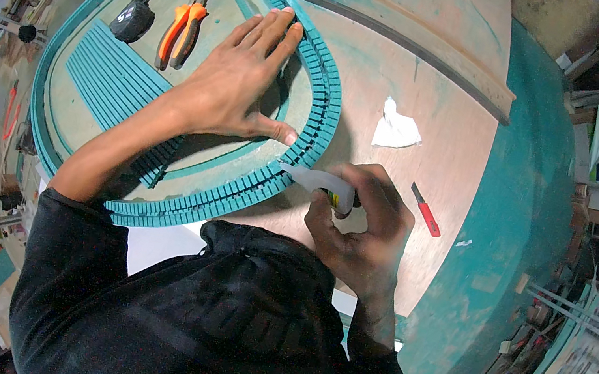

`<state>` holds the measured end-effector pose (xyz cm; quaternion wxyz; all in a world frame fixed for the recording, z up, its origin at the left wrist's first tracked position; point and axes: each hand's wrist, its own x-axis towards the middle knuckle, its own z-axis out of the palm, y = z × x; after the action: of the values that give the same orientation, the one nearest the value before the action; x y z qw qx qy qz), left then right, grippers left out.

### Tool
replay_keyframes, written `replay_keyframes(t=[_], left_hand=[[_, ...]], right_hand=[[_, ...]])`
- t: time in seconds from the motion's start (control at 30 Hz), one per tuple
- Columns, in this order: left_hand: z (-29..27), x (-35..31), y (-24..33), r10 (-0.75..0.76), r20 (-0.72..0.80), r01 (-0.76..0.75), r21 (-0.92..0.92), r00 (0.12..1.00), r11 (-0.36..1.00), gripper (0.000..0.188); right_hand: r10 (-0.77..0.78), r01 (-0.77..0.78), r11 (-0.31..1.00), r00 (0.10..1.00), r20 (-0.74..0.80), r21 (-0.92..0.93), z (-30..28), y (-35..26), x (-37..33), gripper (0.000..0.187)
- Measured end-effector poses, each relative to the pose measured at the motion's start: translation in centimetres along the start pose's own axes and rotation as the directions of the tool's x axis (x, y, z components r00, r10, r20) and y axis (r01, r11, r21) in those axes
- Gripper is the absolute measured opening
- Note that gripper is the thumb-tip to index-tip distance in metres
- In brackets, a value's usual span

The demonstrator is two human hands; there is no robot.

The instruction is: The person applies adhesive to the inner rim of a curved furniture frame and presses a flexible decorative edging strip into the groove by hand, periodically wiping the strip with a cloth.

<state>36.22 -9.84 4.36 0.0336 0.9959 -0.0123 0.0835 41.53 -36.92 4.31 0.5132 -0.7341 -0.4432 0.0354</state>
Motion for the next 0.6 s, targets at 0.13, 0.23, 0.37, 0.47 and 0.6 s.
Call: replay_keyframes(t=[0.13,0.23,0.37,0.47,0.6], left_hand=[[0.0,-0.5,-0.3,-0.014,-0.011,0.014,0.003,1.0,1.0,0.143],[0.2,-0.6,-0.4,-0.015,-0.041,0.015,-0.004,0.999,1.0,0.141],[0.4,-0.5,-0.2,-0.01,-0.098,0.008,-0.013,0.995,1.0,0.137],[1.0,-0.3,-0.3,-0.016,-0.134,0.012,-0.027,0.991,1.0,0.132],[1.4,-0.2,-0.3,-0.045,-0.154,0.036,-0.058,0.987,0.998,0.126]], right_hand=[[0.204,-0.206,0.974,0.979,0.026,0.095,-0.1,-0.5,0.2,0.023],[0.233,-0.228,0.965,0.972,-0.024,0.129,-0.9,-0.7,1.2,0.019],[0.136,-0.141,0.984,0.989,0.049,0.107,-3.1,0.7,4.9,0.022],[0.236,-0.279,0.952,0.931,0.28,0.124,-4.2,0.9,9.1,0.023],[0.199,-0.33,0.923,0.85,0.488,0.199,-3.6,2.5,13.2,0.019]])
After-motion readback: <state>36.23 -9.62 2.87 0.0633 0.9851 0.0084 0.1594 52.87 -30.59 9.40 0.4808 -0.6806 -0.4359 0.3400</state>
